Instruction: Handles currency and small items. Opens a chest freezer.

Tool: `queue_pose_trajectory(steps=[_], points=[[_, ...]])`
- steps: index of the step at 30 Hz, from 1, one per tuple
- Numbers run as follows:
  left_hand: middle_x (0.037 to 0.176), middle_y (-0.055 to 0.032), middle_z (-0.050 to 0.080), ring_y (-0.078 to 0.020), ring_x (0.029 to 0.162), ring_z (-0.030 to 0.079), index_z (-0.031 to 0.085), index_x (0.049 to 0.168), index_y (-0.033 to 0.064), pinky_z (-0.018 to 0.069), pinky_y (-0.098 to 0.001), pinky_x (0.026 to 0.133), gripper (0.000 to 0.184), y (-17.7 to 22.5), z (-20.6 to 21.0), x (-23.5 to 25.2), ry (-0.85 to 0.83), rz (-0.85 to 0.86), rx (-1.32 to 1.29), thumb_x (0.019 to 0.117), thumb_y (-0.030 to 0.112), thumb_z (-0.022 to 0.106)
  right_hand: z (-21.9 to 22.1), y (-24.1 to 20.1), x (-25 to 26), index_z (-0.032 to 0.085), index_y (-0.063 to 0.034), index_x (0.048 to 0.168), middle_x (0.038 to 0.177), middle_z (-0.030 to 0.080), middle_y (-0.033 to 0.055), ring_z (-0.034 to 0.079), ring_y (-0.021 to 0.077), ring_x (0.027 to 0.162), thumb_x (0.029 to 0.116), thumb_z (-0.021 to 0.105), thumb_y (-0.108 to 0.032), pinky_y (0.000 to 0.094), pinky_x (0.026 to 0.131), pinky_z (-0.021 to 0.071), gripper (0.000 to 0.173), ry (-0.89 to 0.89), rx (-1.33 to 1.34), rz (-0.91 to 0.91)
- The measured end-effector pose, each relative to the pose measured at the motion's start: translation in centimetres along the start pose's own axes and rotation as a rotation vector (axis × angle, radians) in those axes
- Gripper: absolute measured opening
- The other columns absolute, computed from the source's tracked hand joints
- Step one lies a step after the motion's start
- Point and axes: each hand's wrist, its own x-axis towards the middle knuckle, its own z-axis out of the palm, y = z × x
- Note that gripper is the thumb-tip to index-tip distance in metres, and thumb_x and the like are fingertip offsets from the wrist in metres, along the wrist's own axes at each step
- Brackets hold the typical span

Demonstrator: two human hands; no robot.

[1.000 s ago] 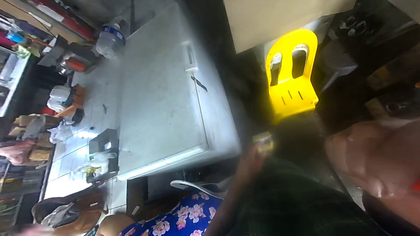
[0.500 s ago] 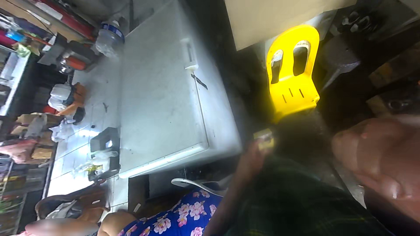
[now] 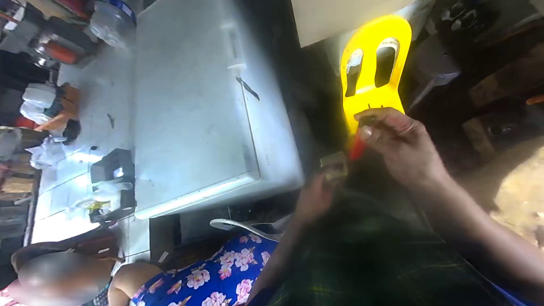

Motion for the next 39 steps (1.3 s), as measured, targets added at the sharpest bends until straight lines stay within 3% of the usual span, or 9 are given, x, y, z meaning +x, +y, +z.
queue_pose_trajectory(steps=[4,20,24,25,28,30,32,35,39], points=[[0.124,-0.0092,0.069,-0.0151,0.090,0.073,0.060,0.136,0.0090,0.0650,-0.0353,0.080,0.037,-0.2,0.4,-0.1,0.027,0.020,-0.010,0.1004,0.015,0.068,1.5,3.7,-0.7,0.058,-0.0137,0.134,0.101,0.065,0.0044,0.060,0.0117,0.073,0.1031,0.063,-0.015,0.0235,0.062,0.0539,0.032,0.018,0.086,0.053],[0.120,-0.0112,0.070,-0.0163,0.090,0.073,0.050,0.147,0.0092,0.0642,-0.0372,0.081,0.050,-0.8,0.9,-0.2,0.004,-0.042,0.005,0.1007,0.019,0.068,1.3,8.2,-1.6,0.061,-0.0099,0.126,0.113,0.070,0.0035,0.071,0.0126,0.096,0.0998,0.068,-0.012,0.0297,0.083,0.0637,0.028,-0.074,-0.121,-0.035],[0.126,-0.0102,0.069,-0.0172,0.099,0.073,0.045,0.152,0.0111,0.0639,-0.0396,0.087,0.057,-0.7,1.0,0.0,-0.014,-0.105,-0.036,0.1001,0.020,0.069,1.0,8.4,-1.8,0.078,-0.0148,0.111,0.140,0.061,0.0028,0.053,0.0188,0.134,0.1004,0.066,-0.035,0.0422,0.111,0.0479,0.025,-0.149,-0.314,-0.052],[0.126,-0.0092,0.069,-0.0174,0.100,0.073,0.039,0.156,0.0141,0.0640,-0.0399,0.087,0.064,-0.6,1.0,0.1,-0.019,-0.128,-0.070,0.0996,0.020,0.069,0.9,8.3,-1.8,0.077,-0.0158,0.117,0.149,0.055,0.0028,0.050,0.0185,0.139,0.1040,0.058,-0.040,0.0428,0.112,0.0470,0.033,-0.152,-0.311,0.011],[0.116,-0.0088,0.073,-0.0178,0.095,0.074,0.020,0.164,0.0211,0.0646,-0.0393,0.086,0.083,-0.3,0.9,0.3,-0.052,-0.197,-0.153,0.0988,0.020,0.071,0.2,7.6,-1.2,0.058,-0.0272,0.146,0.141,0.062,-0.0015,0.063,0.0133,0.123,0.1073,0.036,-0.059,0.0447,0.102,0.0543,0.054,-0.163,-0.235,0.361],[0.114,-0.0100,0.073,-0.0183,0.092,0.075,0.028,0.162,0.0177,0.0651,-0.0390,0.084,0.076,-0.3,0.9,0.5,-0.096,-0.234,-0.153,0.0993,0.021,0.070,-0.3,8.0,-0.9,0.068,-0.0236,0.129,0.111,0.073,0.0023,0.069,0.0158,0.098,0.1028,0.039,-0.067,0.0446,0.085,0.0584,0.059,-0.242,-0.161,0.502],[0.115,-0.0103,0.073,-0.0182,0.093,0.075,0.036,0.158,0.0134,0.0652,-0.0383,0.084,0.068,-0.4,1.0,0.7,-0.133,-0.247,-0.142,0.1000,0.023,0.069,-0.7,8.6,-0.8,0.072,-0.0182,0.118,0.096,0.075,0.0012,0.071,0.0136,0.084,0.1045,0.053,-0.053,0.0356,0.075,0.0607,0.042,-0.312,-0.108,0.459],[0.117,-0.0121,0.072,-0.0190,0.098,0.074,0.035,0.159,0.0125,0.0628,-0.0387,0.088,0.068,-0.5,1.3,0.7,-0.140,-0.260,-0.139,0.1006,0.024,0.069,-0.5,8.9,-1.5,0.067,-0.0187,0.131,0.114,0.070,0.0027,0.070,0.0138,0.090,0.1043,0.060,-0.042,0.0379,0.079,0.0617,0.036,-0.213,-0.292,0.277],[0.120,-0.0115,0.072,-0.0190,0.101,0.073,0.035,0.159,0.0171,0.0618,-0.0397,0.091,0.068,-0.8,1.4,0.7,-0.138,-0.237,-0.153,0.1000,0.022,0.069,-1.1,8.6,-1.6,0.071,-0.0143,0.117,0.115,0.068,0.0043,0.068,0.0132,0.095,0.1037,0.063,-0.034,0.0370,0.085,0.0602,0.025,-0.238,-0.392,0.234]])
